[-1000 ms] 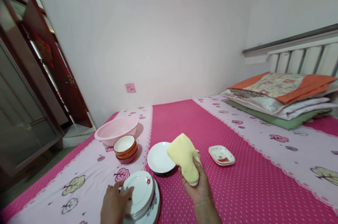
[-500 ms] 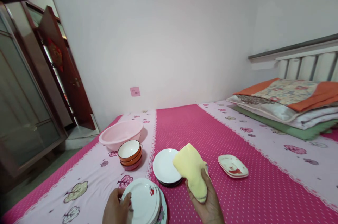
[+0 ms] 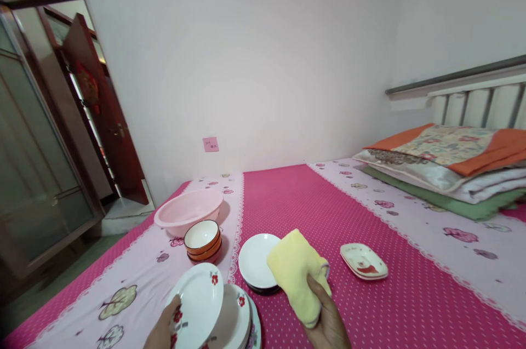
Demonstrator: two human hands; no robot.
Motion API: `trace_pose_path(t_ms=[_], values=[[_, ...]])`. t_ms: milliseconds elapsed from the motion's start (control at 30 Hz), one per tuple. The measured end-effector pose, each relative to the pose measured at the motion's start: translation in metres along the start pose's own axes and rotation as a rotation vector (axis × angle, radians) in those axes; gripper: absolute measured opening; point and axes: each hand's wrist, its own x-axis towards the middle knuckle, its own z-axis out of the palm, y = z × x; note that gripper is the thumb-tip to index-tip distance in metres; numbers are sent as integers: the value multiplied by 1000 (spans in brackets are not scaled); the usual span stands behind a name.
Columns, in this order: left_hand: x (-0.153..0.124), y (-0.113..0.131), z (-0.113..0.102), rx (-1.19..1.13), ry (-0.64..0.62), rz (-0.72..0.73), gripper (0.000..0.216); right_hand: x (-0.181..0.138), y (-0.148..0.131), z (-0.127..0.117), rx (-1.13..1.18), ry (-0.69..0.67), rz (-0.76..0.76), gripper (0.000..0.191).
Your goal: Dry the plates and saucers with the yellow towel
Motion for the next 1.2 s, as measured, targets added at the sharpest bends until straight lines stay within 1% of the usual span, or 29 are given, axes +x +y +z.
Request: trace_pose_path(t_ms=[33,100,133,167,233,267,300,333,400,433,500,533,600,667,700,733,800,900,967,1067,1100,1167,1200], values=[[-1,2,2,-81,-79,-105,41,-1,-1,1,20,16,2,72],[-3,3,6,-279,-289,-323,41,-3,-2,4,62,30,-7,76],[-4,2,10,-377,-396,-380,42,-3,-3,5,74,26,-14,78],[-4,0,13,-455,-492,-381,44,-4,-4,5,76,21,-20,79],[-3,-8,21,-559,-653,-288,47,-4,-5,5,51,7,-19,77],[-2,-12,24,-590,-704,-231,50,-4,-6,4,29,-3,-10,75],[0,-16,27,-600,-731,-179,54,-4,-7,4,7,-11,2,72],[3,-19,28,-563,-742,-129,59,-3,-7,3,-9,-14,12,69],[8,-23,27,-389,-713,-23,62,-4,-9,3,-10,-2,32,64],[11,-23,25,-278,-681,36,56,-4,-10,3,5,12,38,62],[16,-22,18,-85,-619,136,37,-3,-12,4,46,43,47,61],[17,-20,15,12,-594,195,33,-2,-13,3,61,50,48,61],[18,-17,12,248,-538,363,33,1,-14,-1,64,47,38,59],[13,-14,13,474,-496,546,30,7,-14,-8,27,11,16,55],[9,-12,15,533,-478,605,27,10,-14,-12,2,-16,1,53],[5,-11,19,519,-457,618,26,13,-14,-15,-21,-41,-15,52],[-5,-10,25,377,-408,556,31,17,-15,-21,-53,-76,-40,50],[-13,-9,31,152,-364,431,48,17,-19,-20,-48,-67,-46,48],[-14,-7,33,63,-387,369,56,13,-23,-15,-30,-48,-38,46],[-12,-3,36,-148,-434,232,58,8,-27,-6,18,2,-26,44],[-12,-2,37,-206,-450,195,62,7,-27,-4,34,18,-26,44],[-14,0,40,-344,-486,115,68,8,-26,-4,52,39,-34,44],[-16,0,42,-443,-504,58,67,9,-26,-5,47,38,-42,45]])
